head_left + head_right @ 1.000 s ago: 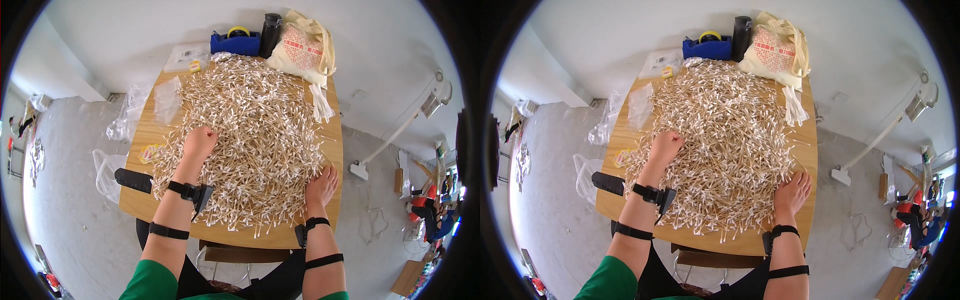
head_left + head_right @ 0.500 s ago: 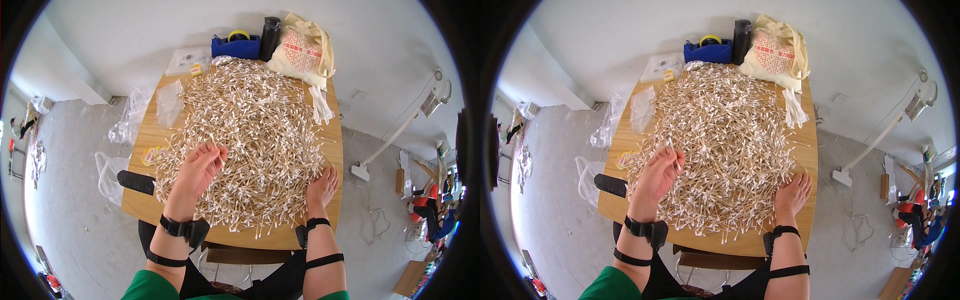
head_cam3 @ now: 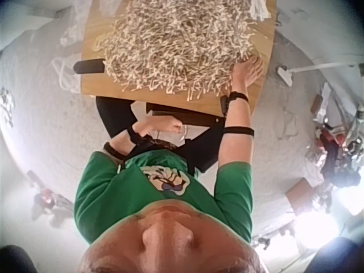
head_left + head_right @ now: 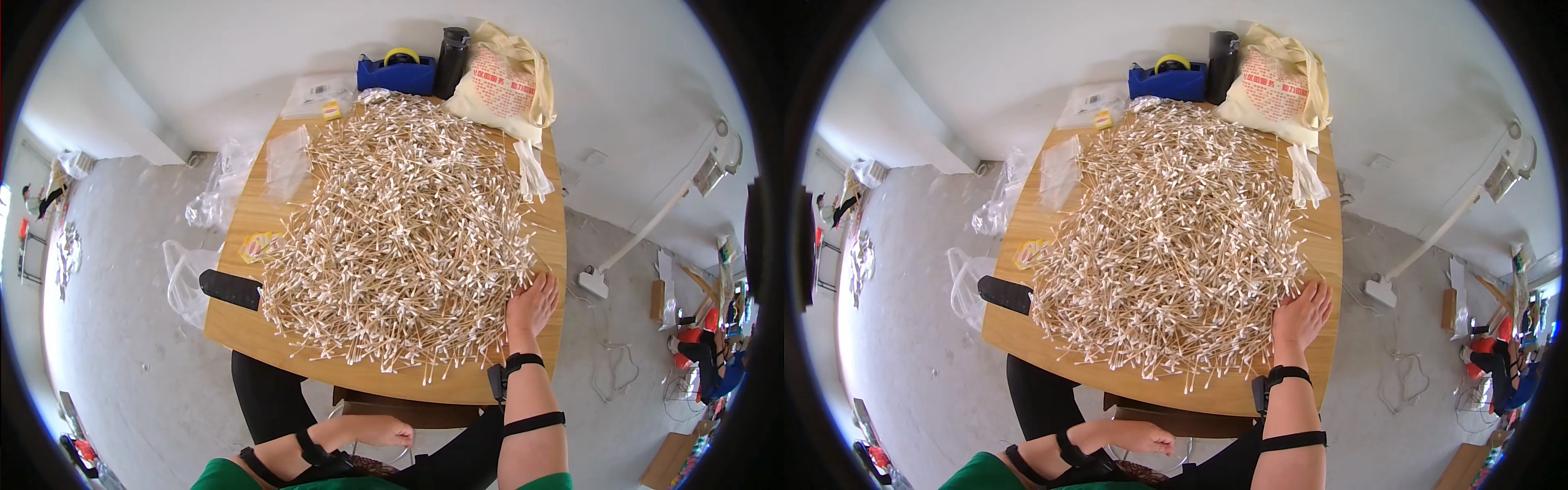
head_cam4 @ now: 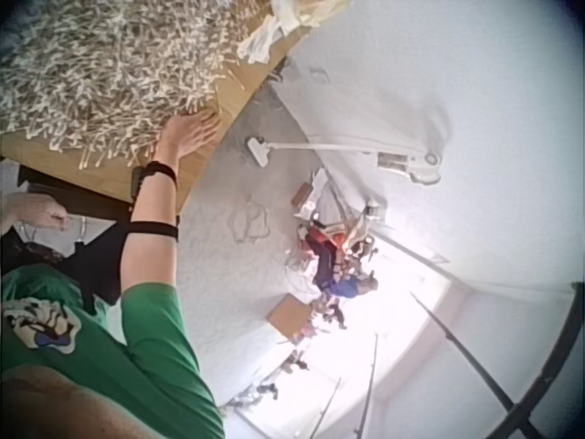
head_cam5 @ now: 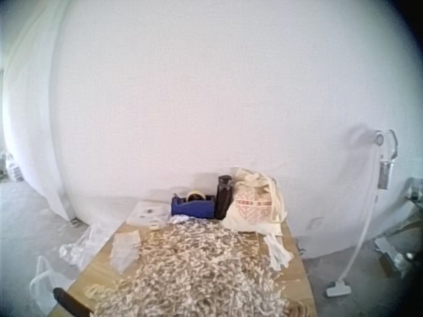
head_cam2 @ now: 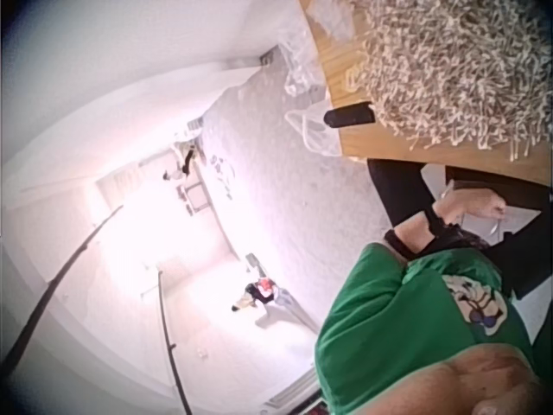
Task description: Sorting a large pile of cotton swabs on a wooden table.
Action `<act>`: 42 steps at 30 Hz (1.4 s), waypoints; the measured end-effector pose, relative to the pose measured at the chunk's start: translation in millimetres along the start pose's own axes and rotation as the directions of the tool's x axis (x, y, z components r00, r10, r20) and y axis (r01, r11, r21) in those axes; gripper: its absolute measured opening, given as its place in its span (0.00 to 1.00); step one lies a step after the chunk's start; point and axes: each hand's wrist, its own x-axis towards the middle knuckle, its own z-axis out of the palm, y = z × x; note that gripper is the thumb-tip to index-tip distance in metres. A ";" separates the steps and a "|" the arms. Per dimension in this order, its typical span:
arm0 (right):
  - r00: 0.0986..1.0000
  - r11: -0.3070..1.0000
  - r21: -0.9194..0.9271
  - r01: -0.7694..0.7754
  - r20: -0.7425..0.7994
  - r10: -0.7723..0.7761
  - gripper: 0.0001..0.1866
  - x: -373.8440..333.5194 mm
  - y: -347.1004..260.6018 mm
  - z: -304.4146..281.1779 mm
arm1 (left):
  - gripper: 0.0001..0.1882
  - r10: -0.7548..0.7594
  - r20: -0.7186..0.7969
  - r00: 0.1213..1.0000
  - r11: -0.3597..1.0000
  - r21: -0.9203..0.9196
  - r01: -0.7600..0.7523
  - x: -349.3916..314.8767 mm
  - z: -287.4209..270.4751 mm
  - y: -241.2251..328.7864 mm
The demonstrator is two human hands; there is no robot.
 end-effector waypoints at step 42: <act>0.997 0.999 0.015 -0.039 0.064 0.037 0.30 -0.9 -5.6 -10.6 | 0.31 0.485 -0.703 0.521 0.367 0.704 0.609 102.7 -130.1 112.5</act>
